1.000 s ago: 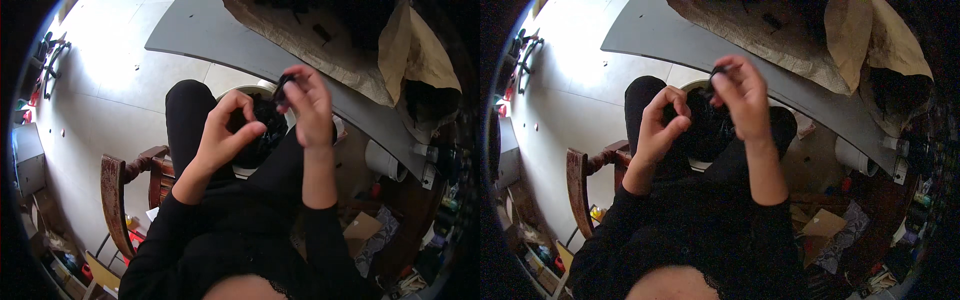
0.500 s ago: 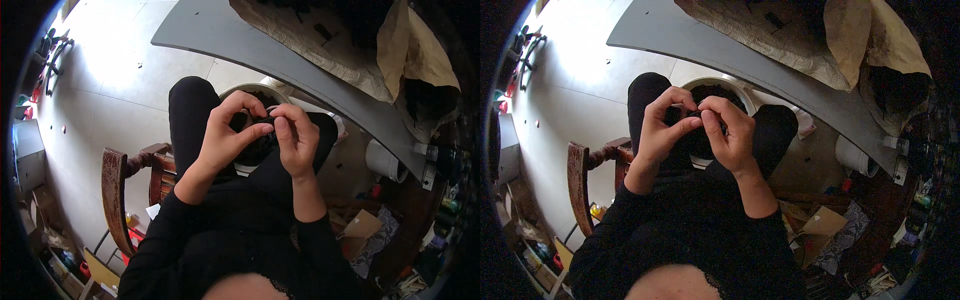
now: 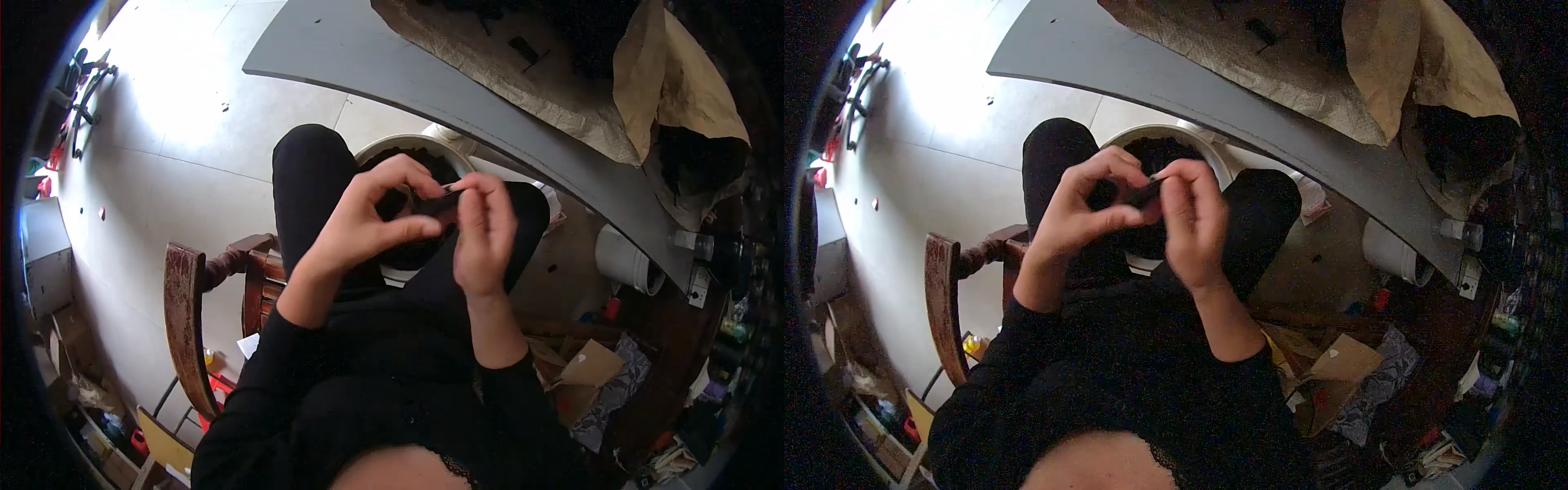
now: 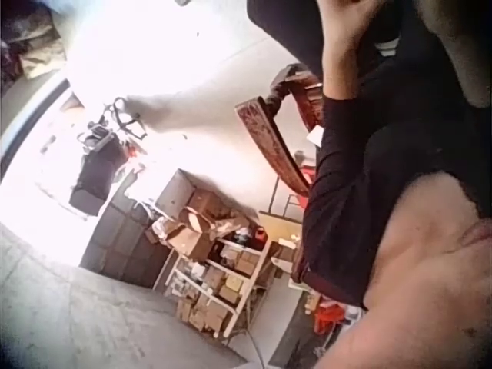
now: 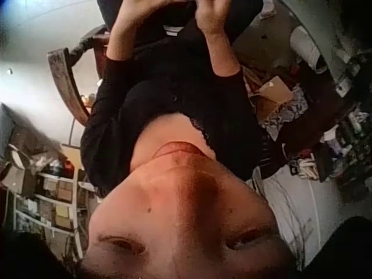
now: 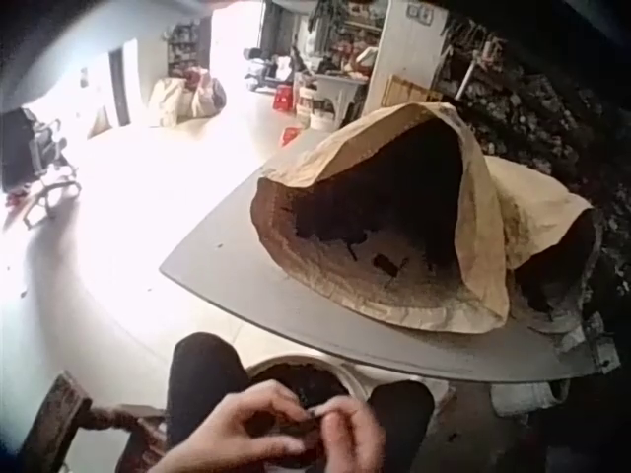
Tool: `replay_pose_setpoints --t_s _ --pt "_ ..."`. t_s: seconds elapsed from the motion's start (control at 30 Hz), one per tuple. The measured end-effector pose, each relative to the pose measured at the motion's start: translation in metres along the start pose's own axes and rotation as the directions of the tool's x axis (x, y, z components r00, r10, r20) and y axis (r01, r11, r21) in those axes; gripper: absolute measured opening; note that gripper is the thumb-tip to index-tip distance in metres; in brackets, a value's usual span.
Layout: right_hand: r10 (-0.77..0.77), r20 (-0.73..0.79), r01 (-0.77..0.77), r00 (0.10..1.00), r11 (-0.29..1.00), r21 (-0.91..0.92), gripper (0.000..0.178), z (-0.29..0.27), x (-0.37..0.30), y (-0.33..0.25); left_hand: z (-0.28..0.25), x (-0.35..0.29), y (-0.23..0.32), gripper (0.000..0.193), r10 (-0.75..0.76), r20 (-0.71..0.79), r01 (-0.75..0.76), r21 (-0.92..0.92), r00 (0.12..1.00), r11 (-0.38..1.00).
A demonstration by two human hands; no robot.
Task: Picking small black plastic components from a large paper bag and placing them into a small bowl on the lap.
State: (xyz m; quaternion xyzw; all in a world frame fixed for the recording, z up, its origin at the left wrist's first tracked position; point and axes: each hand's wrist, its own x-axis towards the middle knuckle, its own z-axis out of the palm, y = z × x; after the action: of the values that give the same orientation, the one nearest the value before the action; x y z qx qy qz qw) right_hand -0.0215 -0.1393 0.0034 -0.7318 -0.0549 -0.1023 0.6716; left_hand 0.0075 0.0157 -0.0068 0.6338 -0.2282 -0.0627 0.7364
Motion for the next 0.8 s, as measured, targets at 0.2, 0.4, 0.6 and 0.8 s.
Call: replay_pose_setpoints --t_s 0.2,0.4,0.6,0.8 --pt "0.398 0.359 -0.536 0.844 0.643 0.548 0.025 -0.014 0.011 -0.002 -0.001 -0.002 0.017 0.05 0.011 0.03 -0.015 0.138 0.999 0.99" --pt "0.312 0.159 -0.32 0.937 0.947 0.03 0.028 -0.014 0.003 -0.002 0.003 -0.003 0.009 0.038 0.027 -0.072 -0.002 0.324 0.997 0.946" --pt "0.155 0.055 -0.164 0.986 0.94 0.299 0.019 -0.004 -0.006 -0.003 0.013 -0.001 0.011 0.028 0.008 -0.158 0.027 0.216 0.987 0.976" --pt "0.135 0.126 -0.161 0.983 0.963 0.217 0.016 -0.004 0.007 -0.005 0.007 -0.009 0.009 0.014 0.096 -0.215 -0.072 0.115 0.972 0.991"
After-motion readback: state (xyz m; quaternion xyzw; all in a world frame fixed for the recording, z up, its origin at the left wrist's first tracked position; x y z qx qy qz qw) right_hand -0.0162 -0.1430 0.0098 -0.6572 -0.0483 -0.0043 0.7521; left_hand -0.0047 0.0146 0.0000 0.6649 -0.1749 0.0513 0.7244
